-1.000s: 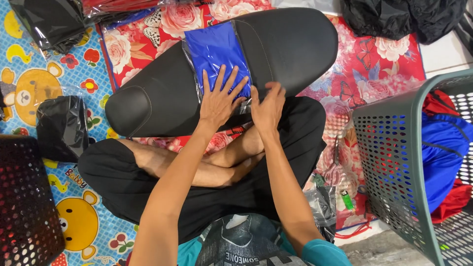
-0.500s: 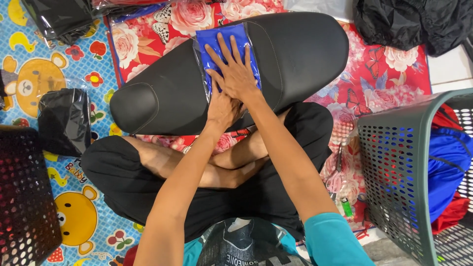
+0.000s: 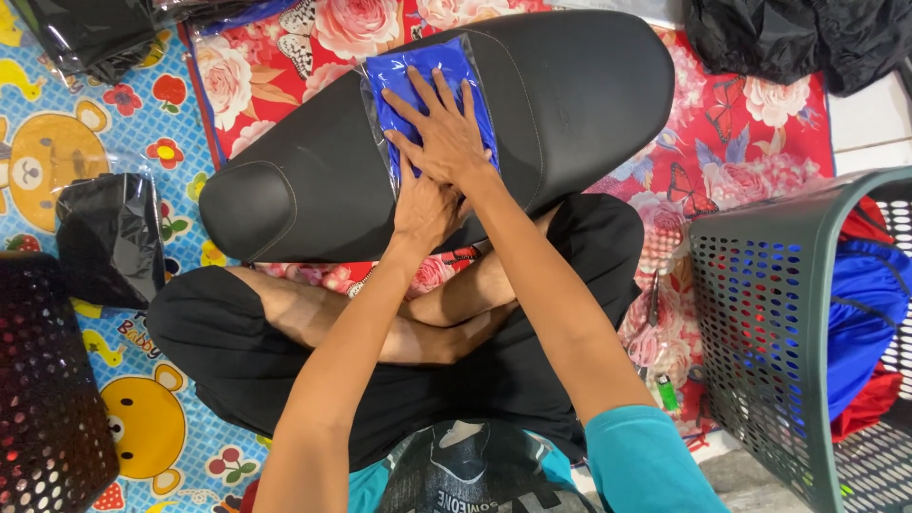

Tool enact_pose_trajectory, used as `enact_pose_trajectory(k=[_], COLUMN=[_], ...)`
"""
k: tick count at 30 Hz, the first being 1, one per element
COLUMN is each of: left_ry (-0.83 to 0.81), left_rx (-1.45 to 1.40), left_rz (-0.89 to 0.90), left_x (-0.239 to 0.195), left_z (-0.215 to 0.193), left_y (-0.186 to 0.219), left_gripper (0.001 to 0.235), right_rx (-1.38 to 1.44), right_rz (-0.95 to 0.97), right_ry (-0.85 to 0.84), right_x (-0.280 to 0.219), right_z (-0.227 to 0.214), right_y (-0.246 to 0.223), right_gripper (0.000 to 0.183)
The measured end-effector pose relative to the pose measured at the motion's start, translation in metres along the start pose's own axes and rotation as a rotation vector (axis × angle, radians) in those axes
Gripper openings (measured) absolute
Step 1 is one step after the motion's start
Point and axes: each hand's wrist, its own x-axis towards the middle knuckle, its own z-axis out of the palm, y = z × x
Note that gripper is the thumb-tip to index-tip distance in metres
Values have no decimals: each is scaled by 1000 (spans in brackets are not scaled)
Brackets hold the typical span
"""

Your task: The person places a folded blue garment into a clear plastic bag and seals it. They then take a blue drawstring bag, place it over a black seat cushion, and tie the drawstrings together to secure it.

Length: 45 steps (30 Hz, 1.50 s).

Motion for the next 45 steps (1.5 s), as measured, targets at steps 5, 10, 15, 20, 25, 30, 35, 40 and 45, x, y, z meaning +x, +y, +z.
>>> enact_pose_trajectory(k=[5, 10, 15, 20, 25, 30, 35, 40, 45], left_ry=[-42, -143, -116, 92, 96, 491, 706, 590, 539], left_rx=[-124, -44, -32, -134, -305, -550, -497, -631, -901], left_rz=[20, 24, 20, 52, -5, -25, -429, -536, -682], left_x=[0, 1, 3, -6, -4, -9, -46, -78, -84], left_z=[-13, -13, -5, -5, -23, -22, -35, -23, -14], left_y=[-1, 1, 0, -4, 0, -6, -4, 12, 23], left_gripper=[61, 67, 63, 40, 50, 65, 43, 61, 49], right_rx=[-69, -22, -10, 122, 248, 699, 869, 1442, 1658], right_rz=[-5, 49, 73, 209, 488, 798, 920, 1022, 962], right_ry=[44, -136, -144, 403, 799, 381, 300, 377, 440], right_x=[15, 27, 27, -11, -88, -131, -128, -122, -123], right_z=[5, 0, -8, -7, -2, -1, -12, -4, 19], right_y=[2, -4, -6, -9, 26, 32, 26, 22, 25], right_gripper=[62, 63, 62, 54, 18, 53, 69, 64, 44])
